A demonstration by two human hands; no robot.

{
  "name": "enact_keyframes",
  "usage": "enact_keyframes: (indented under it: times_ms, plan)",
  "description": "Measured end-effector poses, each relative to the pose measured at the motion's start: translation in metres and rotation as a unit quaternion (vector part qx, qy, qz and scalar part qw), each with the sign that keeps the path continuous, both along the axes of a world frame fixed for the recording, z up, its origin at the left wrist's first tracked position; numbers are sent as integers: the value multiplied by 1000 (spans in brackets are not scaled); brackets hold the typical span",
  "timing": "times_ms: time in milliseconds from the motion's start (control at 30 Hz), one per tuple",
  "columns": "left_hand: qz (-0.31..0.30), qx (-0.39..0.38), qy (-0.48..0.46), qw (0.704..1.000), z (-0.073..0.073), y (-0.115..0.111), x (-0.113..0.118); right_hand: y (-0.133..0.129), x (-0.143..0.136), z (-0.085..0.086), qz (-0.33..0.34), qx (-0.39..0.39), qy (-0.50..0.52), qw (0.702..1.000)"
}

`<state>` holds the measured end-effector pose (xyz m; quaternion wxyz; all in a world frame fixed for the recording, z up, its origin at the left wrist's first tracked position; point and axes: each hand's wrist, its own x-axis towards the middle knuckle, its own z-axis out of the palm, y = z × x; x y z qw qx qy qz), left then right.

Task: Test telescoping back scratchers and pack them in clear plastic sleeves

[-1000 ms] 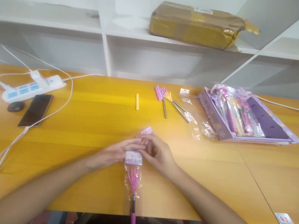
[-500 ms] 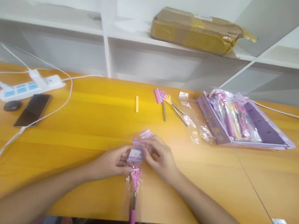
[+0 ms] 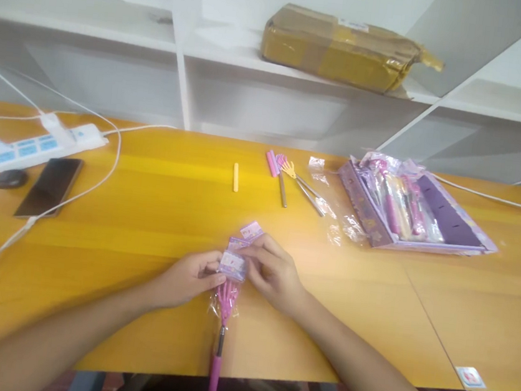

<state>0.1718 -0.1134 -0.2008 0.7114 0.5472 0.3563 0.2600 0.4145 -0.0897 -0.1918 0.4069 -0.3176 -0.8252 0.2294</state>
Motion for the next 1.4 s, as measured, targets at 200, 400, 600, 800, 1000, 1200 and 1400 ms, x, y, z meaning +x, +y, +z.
enact_keyframes:
  times_ms: [200,400,600,800,1000,1200,1400]
  plan:
    - [13,-12,3,1000,-2,-2,0,-2,2,-9,-18,100,-74,992]
    - [29,-8,3,1000,-3,0,1,-6,-3,-7,-3,104,-70,992]
    - [20,-8,2,1000,2,1,3,-8,-2,-6,-42,142,-126,981]
    - [17,-17,-5,1000,3,0,3,-8,1,0,-31,193,-148,969]
    - [30,-15,8,999,3,-1,2,-6,1,-1,11,161,-110,981]
    - [25,-15,9,1000,5,-1,2,-4,2,-2,28,151,-101,983]
    - [28,-11,-4,1000,5,-1,2,-4,5,-4,53,143,-94,984]
